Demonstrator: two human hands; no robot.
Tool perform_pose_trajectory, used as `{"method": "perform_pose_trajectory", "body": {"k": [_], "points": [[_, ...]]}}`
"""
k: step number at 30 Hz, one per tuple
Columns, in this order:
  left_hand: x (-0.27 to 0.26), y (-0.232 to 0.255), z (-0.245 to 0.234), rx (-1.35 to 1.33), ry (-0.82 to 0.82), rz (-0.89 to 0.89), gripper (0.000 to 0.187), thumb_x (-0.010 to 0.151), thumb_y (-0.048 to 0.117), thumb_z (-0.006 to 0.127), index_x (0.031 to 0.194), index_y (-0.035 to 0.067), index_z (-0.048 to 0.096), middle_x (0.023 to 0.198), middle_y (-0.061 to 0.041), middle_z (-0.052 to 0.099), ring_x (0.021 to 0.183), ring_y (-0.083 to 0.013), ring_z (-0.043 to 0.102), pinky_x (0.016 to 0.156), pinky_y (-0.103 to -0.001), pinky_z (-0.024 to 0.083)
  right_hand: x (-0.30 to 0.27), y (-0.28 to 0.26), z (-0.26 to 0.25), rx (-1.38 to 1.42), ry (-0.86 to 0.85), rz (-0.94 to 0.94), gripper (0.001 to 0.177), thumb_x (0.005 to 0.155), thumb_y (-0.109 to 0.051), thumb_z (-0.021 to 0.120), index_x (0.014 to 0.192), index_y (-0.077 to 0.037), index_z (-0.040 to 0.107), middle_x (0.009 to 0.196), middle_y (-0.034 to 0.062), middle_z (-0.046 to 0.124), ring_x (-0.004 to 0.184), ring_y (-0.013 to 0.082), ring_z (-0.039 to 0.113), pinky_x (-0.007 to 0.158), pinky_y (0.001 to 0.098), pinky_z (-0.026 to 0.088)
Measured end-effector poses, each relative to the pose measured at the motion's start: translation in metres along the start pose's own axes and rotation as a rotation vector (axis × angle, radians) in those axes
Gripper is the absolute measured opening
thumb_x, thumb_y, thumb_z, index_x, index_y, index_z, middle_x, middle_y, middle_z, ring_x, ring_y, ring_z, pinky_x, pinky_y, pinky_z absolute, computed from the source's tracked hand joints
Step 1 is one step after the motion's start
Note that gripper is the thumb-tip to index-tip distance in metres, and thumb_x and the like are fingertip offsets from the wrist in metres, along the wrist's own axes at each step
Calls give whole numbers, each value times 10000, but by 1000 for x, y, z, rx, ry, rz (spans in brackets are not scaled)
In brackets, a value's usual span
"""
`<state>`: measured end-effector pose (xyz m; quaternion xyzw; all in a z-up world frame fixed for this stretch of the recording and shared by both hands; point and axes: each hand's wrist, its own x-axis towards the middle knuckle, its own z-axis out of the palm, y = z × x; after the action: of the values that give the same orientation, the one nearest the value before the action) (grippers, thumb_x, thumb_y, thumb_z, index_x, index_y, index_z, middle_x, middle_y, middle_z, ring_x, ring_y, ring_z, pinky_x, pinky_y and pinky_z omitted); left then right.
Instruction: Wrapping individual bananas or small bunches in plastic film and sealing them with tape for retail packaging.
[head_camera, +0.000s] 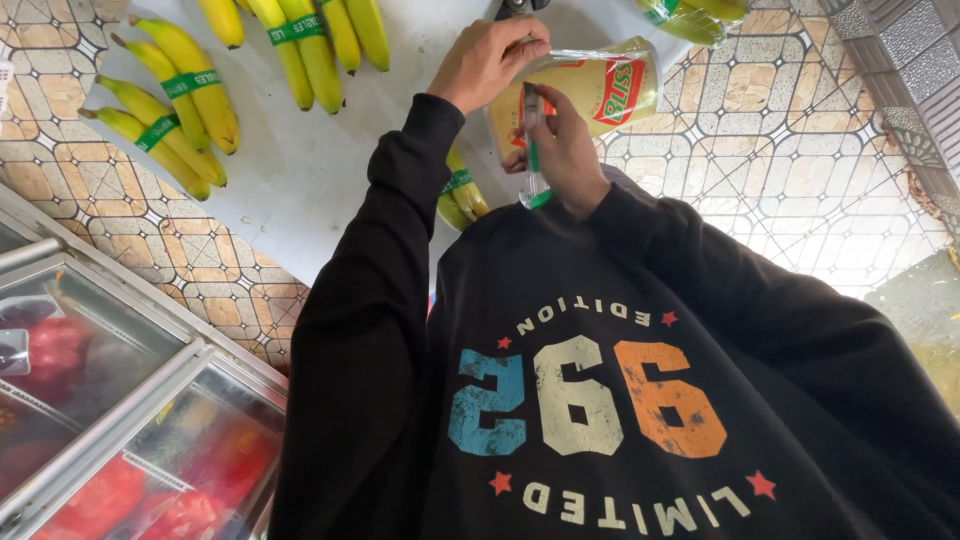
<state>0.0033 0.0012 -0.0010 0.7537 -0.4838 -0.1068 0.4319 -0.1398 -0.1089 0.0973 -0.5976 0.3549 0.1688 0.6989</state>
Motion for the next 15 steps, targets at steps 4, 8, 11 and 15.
{"method": "perform_pose_trajectory", "body": {"k": [4, 8, 11, 15], "points": [[0, 2, -1, -11, -7, -12, 100, 1109, 188, 659, 1063, 99, 659, 887, -60, 738, 672, -213, 663, 620, -315, 517, 4, 4, 3, 0, -48, -64, 510, 1035, -273, 464, 1472, -24, 384, 866, 101, 585, 584, 225, 719, 576, 319, 636], [0, 0, -1, 9, -16, 3, 118, 1125, 212, 639, 1077, 106, 656, 858, -63, 724, 640, -208, 636, 591, -318, 493, -1, 5, 8, -55, -136, -50, 509, 979, -158, 396, 1477, -53, 393, 910, 145, 578, 575, 254, 741, 608, 349, 673], [-1, -1, -2, 2, -20, -2, 111, 1119, 197, 644, 1067, 99, 653, 875, -59, 730, 666, -204, 648, 604, -318, 501, -18, -6, 11, -110, -203, -37, 522, 957, -99, 376, 1475, -63, 416, 911, 140, 582, 586, 251, 733, 635, 365, 690], [0, -2, -2, -8, -15, 2, 140, 1127, 220, 632, 1070, 94, 651, 881, -68, 734, 667, -208, 647, 605, -323, 504, -25, 7, 13, -142, -342, 66, 639, 904, -40, 420, 1538, -50, 341, 955, 157, 616, 622, 294, 755, 679, 366, 700]]}}
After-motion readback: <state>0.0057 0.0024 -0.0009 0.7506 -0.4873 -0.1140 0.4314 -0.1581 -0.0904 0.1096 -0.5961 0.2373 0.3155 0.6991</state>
